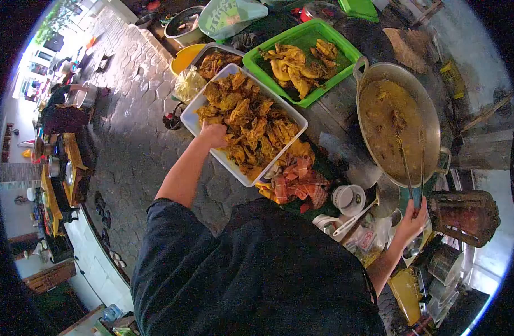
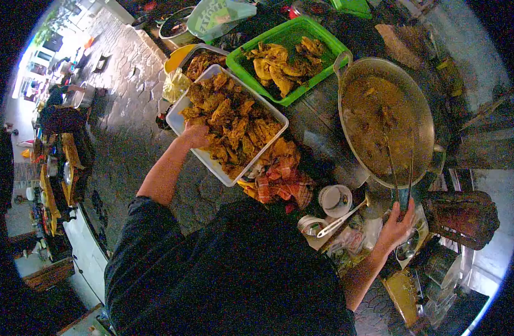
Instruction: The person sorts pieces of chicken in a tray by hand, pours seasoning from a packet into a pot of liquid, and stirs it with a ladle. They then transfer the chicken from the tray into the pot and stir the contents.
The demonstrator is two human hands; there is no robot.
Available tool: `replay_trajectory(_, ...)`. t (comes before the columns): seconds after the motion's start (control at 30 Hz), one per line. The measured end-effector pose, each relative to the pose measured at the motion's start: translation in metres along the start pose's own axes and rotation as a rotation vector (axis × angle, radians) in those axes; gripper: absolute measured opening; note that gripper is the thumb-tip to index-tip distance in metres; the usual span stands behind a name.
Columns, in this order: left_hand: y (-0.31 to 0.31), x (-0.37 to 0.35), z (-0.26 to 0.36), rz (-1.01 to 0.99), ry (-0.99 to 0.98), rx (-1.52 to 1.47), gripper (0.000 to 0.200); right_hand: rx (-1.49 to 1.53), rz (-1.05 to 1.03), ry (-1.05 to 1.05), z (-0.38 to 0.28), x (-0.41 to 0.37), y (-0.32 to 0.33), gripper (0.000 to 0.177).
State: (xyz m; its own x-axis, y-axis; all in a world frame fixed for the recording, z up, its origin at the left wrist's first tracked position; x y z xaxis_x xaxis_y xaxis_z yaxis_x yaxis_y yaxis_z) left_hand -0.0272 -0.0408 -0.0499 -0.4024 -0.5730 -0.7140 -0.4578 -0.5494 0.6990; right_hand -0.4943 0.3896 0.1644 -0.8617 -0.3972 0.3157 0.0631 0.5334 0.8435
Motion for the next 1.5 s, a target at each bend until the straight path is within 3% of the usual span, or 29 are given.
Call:
replay_trajectory(0.07, 0.016, -0.011, 0.01, 0.091, 0.016, 0.033, 0.055, -0.033, 0.06, 0.087, 0.0, 0.003, 0.003, 0.038)
replay_trajectory(0.1, 0.015, -0.029, 0.008, 0.063, 0.02, 0.048, 0.055, -0.035, 0.034, 0.068, -0.004, -0.007, 0.004, 0.038)
replay_trajectory(0.2, 0.051, -0.05, 0.02, 0.236, 0.023, 0.077, 0.047, 0.04, 0.064, 0.02, -0.016, -0.002, 0.005, 0.038)
replay_trajectory(0.27, 0.068, -0.062, 0.026, 0.334, 0.005, 0.078, 0.043, 0.09, 0.145, 0.19, -0.016, -0.001, 0.004, 0.039)
replay_trajectory(0.3, 0.072, -0.067, 0.028, 0.276, 0.019, 0.093, 0.042, 0.07, 0.167, 0.177, -0.018, 0.0, 0.01, 0.039)
replay_trajectory(0.37, 0.096, -0.084, 0.036, 0.235, 0.018, 0.105, 0.039, 0.079, 0.008, 0.015, -0.023, 0.0, 0.009, 0.04)
replay_trajectory(0.4, 0.08, -0.068, 0.016, 0.4, -0.082, 0.151, 0.035, 0.059, 0.034, 0.0, -0.022, 0.002, 0.016, 0.04)
replay_trajectory(0.6, 0.163, -0.14, 0.041, 0.426, -0.131, 0.18, 0.026, 0.038, -0.18, 0.081, -0.022, 0.019, 0.011, 0.039)
replay_trajectory(0.63, 0.183, -0.156, 0.054, 0.527, -0.222, 0.099, 0.025, 0.036, -0.17, 0.07, -0.028, 0.024, 0.015, 0.039)
replay_trajectory(0.7, 0.216, -0.181, 0.083, 0.627, -0.323, 0.021, 0.024, -0.004, -0.358, 0.03, -0.04, 0.027, 0.007, 0.04)
replay_trajectory(0.73, 0.234, -0.194, 0.106, 0.686, -0.379, 0.013, 0.023, -0.066, -0.289, 0.191, -0.034, 0.029, -0.002, 0.039)
replay_trajectory(0.8, 0.256, -0.201, 0.146, 0.748, -0.441, 0.012, 0.021, -0.111, -0.249, 0.201, -0.036, 0.034, -0.011, 0.038)
replay_trajectory(0.87, 0.278, -0.211, 0.195, 0.905, -0.704, 0.04, 0.021, -0.155, -0.209, 0.212, -0.034, 0.042, -0.023, 0.037)
replay_trajectory(1.07, 0.286, -0.17, 0.338, 0.965, -1.064, 0.155, 0.025, -0.228, -0.106, 0.255, -0.023, 0.07, -0.048, 0.037)
replay_trajectory(1.13, 0.277, -0.139, 0.385, 0.905, -1.052, 0.296, 0.025, -0.224, -0.227, 0.173, -0.024, 0.076, -0.046, 0.034)
replay_trajectory(1.2, 0.264, -0.099, 0.424, 0.803, -0.997, 0.392, 0.024, -0.208, -0.19, 0.207, -0.022, 0.079, -0.03, 0.034)
replay_trajectory(1.23, 0.263, -0.096, 0.437, 0.808, -0.999, 0.391, 0.024, -0.189, -0.159, 0.239, -0.023, 0.078, -0.02, 0.034)
replay_trajectory(1.33, 0.243, -0.069, 0.459, 0.569, -0.913, 0.545, 0.016, -0.157, -0.082, 0.206, -0.029, 0.068, 0.017, 0.035)
replay_trajectory(1.47, 0.234, -0.071, 0.445, 0.585, -0.893, 0.559, 0.018, -0.062, -0.045, 0.141, -0.03, 0.05, 0.047, 0.038)
replay_trajectory(1.5, 0.239, -0.09, 0.431, 0.741, -0.969, 0.388, 0.021, 0.001, -0.023, 0.101, -0.025, 0.045, 0.051, 0.037)
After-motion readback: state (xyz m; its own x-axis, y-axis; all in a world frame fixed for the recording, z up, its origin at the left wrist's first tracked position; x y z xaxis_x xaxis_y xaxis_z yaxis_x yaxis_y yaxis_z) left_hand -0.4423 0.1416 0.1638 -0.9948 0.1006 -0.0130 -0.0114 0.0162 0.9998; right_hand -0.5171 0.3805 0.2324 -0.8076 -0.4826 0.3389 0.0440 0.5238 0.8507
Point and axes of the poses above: each hand's wrist, its own x-axis towards the middle knuckle, its own y-axis out of the back of the hand, z = x × y, the point moved 7 cm from there along x, towards the middle knuckle, and after that the axes turned 1 degree about -y, right-handed, at the moved point
